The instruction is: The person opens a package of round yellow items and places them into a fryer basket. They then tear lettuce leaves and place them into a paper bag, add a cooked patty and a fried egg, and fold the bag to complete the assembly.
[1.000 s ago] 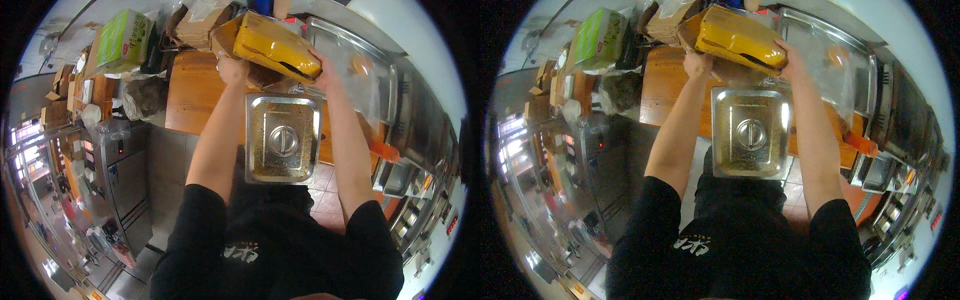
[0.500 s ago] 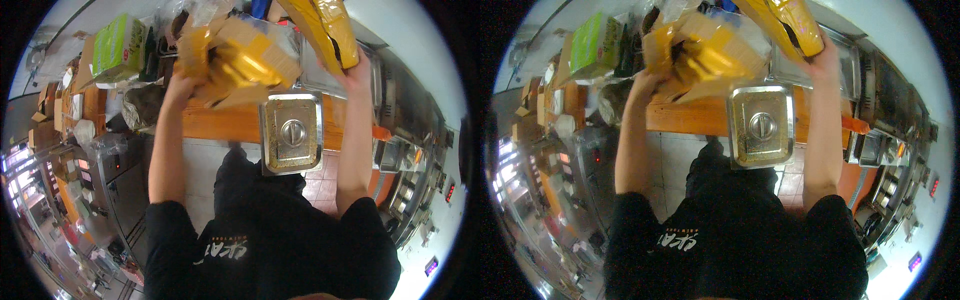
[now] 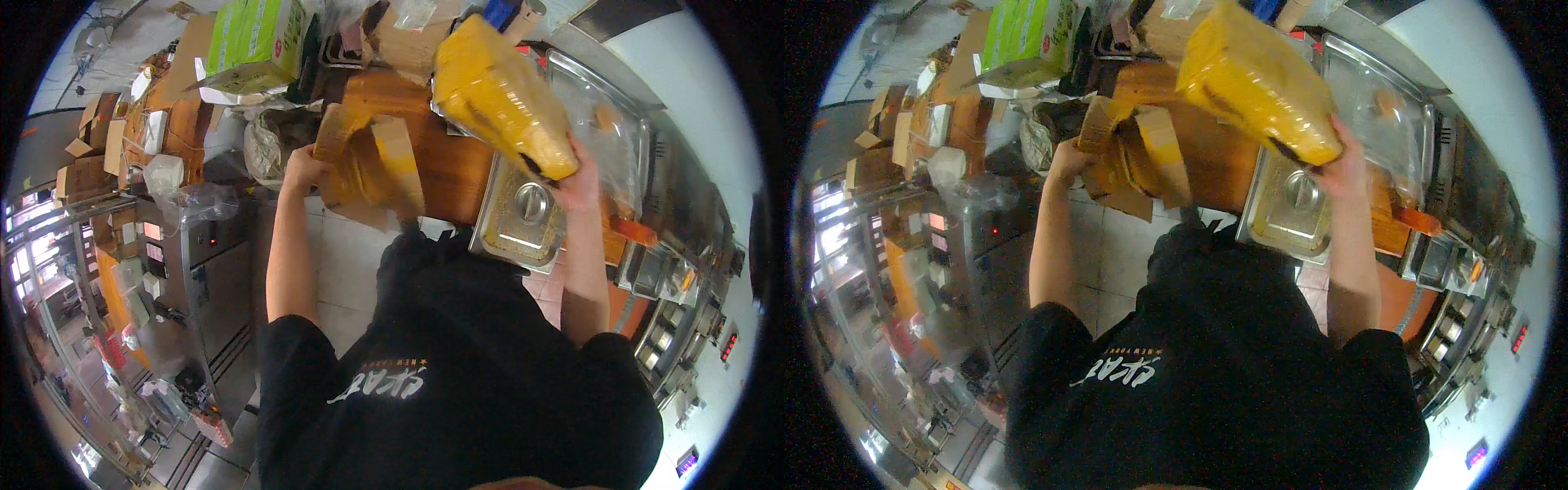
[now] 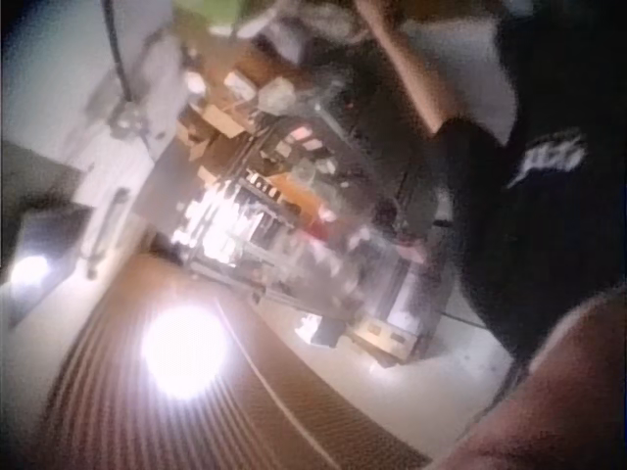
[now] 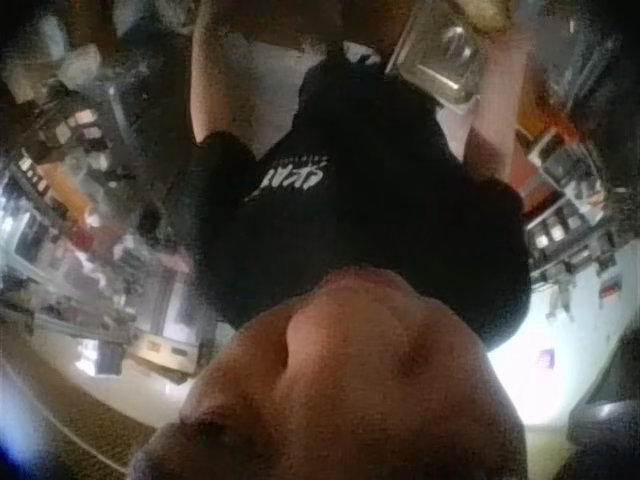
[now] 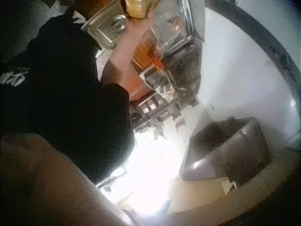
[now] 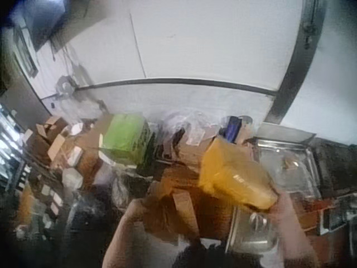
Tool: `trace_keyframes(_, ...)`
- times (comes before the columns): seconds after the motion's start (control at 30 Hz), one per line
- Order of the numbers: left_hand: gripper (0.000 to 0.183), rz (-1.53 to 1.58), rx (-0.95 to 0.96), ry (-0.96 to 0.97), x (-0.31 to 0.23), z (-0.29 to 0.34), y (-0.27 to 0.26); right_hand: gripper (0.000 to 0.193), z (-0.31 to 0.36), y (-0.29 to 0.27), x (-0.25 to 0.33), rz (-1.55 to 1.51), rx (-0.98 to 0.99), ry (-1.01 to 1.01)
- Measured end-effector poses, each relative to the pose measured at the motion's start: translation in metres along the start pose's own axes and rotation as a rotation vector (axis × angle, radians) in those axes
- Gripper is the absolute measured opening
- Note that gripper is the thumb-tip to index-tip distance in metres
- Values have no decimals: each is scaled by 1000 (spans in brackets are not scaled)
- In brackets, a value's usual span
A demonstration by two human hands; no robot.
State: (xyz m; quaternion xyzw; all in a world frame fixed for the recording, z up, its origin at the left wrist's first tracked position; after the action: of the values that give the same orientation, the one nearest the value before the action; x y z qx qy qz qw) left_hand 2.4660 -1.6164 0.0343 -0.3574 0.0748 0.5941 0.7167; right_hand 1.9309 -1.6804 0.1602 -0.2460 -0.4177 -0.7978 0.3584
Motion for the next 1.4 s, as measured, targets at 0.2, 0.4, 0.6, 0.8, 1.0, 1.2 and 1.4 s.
trace_keyframes(0.2, 53, 220, 38, 6, 21, -21, 24, 50, -19, 47, -74, 106, 76, 36)
trace_keyframes(0.4, 76, 601, 112, -36, 56, 7, 26, 54, -24, 110, -109, 171, 317, -97)
trace_keyframes(0.6, 116, 1212, 589, -297, 98, 96, 115, 74, -40, 136, -166, 512, 616, 9)
trace_keyframes(0.8, 121, 1336, 596, -237, 79, 103, 121, 65, -82, 216, -154, 849, 1159, -148)
trace_keyframes(1.0, 111, 1254, 349, -89, 69, 118, 126, 54, -92, 299, -189, 1182, 1352, -451)
trace_keyframes(1.2, 108, 1062, 55, -188, 68, 109, 126, 87, -75, 213, -125, 1163, 786, -810)
trace_keyframes(1.4, 99, 806, -46, -39, 28, 93, 89, 88, 1, 132, -232, 836, 544, -214)
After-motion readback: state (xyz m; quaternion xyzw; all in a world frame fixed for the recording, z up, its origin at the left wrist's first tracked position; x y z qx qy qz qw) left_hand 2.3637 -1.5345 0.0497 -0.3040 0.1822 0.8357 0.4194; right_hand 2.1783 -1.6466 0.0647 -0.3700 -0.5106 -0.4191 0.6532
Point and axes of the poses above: each hand's wrist, its own z-axis away from the middle knuckle, its own y-axis out of the palm, x = y × z, the point moved 10 cm from there along -z, towards the middle knuckle, and after that the axes turned 13 degrees about -y, right-handed, at the moved point
